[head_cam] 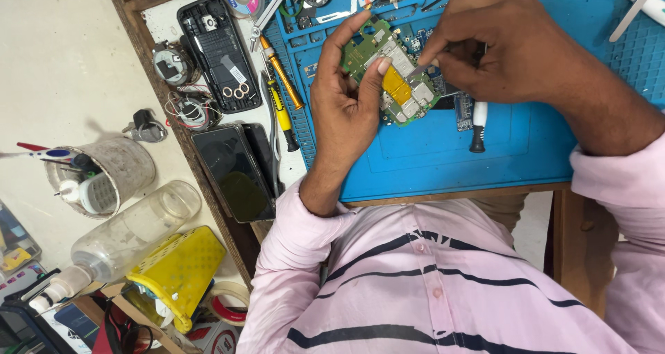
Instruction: The person works on a small green circuit board on a blue mat, using a metal tool to scrape and clean its surface. They then use a toothbrush to brush the board and handle a small black component, placing it on the board. The person continues to manipulate the board and components with their hands and tools.
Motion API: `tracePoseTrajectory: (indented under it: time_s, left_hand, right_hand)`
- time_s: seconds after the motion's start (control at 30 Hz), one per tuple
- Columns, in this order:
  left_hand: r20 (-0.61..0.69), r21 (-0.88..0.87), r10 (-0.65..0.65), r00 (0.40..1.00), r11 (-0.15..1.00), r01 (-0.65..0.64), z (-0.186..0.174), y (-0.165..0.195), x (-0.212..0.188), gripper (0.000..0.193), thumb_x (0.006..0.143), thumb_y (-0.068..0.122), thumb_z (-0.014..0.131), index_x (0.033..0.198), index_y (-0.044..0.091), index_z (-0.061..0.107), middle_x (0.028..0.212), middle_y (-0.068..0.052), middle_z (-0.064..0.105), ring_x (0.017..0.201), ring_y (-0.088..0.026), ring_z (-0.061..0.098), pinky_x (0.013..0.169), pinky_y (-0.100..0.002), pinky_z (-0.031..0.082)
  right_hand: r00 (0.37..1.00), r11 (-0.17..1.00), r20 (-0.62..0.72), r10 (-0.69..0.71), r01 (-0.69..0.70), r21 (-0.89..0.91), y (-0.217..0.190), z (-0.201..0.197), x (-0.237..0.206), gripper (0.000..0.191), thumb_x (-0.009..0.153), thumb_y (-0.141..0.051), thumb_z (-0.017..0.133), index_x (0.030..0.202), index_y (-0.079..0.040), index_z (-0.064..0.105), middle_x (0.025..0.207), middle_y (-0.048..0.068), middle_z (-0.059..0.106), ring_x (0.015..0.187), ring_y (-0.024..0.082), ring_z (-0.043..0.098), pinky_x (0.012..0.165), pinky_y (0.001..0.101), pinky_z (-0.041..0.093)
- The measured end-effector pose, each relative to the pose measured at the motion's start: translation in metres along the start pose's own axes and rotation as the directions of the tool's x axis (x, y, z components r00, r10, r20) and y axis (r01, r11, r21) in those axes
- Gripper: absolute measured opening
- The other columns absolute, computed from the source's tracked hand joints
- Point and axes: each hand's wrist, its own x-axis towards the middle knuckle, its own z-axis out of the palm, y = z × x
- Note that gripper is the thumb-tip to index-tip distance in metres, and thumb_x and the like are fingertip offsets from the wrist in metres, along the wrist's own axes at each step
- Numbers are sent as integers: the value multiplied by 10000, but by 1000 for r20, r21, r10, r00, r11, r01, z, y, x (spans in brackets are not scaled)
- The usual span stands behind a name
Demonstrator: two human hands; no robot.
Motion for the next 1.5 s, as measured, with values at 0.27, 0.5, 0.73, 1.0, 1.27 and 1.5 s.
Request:
tracePoseTrajectory:
  time_s: [0.27, 0.5, 0.73, 1.0, 1.27, 1.5]
  left_hand:
    - [17, 9, -26, 1000, 1000, 26, -2, 1, 1, 433, 1115, 41, 644, 1495, 55, 437, 1238, -114, 691, 1051, -114, 733, 850, -228, 652]
    - [29, -17, -5, 1000, 1000, 6, -2, 0, 1, 417, 1141, 52, 638, 1505, 63, 436, 1237, -117, 695, 1075, -115, 724, 880, -232, 642]
    - [26, 0, -30, 999, 1000, 30, -3, 1, 0, 422, 1127, 53, 639, 1497, 64, 437, 1201, -106, 713, 1014, -95, 736, 787, -208, 639]
    - [11, 5, -20, 1000, 1000, 20, -1, -1, 0, 414, 1126, 41, 640, 1493, 65, 450, 1219, -110, 702, 1023, -100, 733, 804, -214, 641]
    - [9, 7, -4, 1000, 1000, 3, -1, -4, -1, 414, 1126, 29, 637, 1493, 64, 449, 1264, -111, 678, 1059, -113, 727, 849, -231, 651]
    - [-3, 19, -16, 1000, 1000, 16, -1, -1, -1, 421, 1118, 30, 647, 1491, 54, 453, 1235, -113, 691, 1031, -112, 724, 819, -223, 630]
  right_hand:
    - [983, 960, -46, 179, -164, 229, 3, 3, -4, 132, 883, 44, 673, 974, -43, 714, 868, 38, 649, 613, 88, 613, 505, 231, 439]
    - [999, 1000, -52, -11, 12, 19, 9, 5, -6, 170, 905, 49, 733, 1036, -59, 741, 942, 50, 662, 643, 92, 629, 549, 219, 467]
    - [999, 1000, -46, -20, 20, 6, 7, 5, -7, 177, 896, 48, 728, 1036, -59, 744, 949, 58, 662, 629, 102, 626, 541, 231, 470]
    - [1000, 1000, -26, -4, 3, -28, 0, 1, -3, 199, 876, 35, 731, 1046, -66, 757, 891, 59, 643, 608, 131, 601, 519, 251, 449]
    - [1000, 999, -10, 1, -1, -51, -4, 0, 0, 186, 880, 22, 738, 1032, -80, 766, 841, 55, 629, 594, 143, 581, 530, 284, 440]
    - [1000, 1000, -1, -11, 11, 6, 3, 1, -2, 207, 840, 27, 715, 1025, -62, 747, 841, 55, 623, 585, 133, 592, 532, 259, 447]
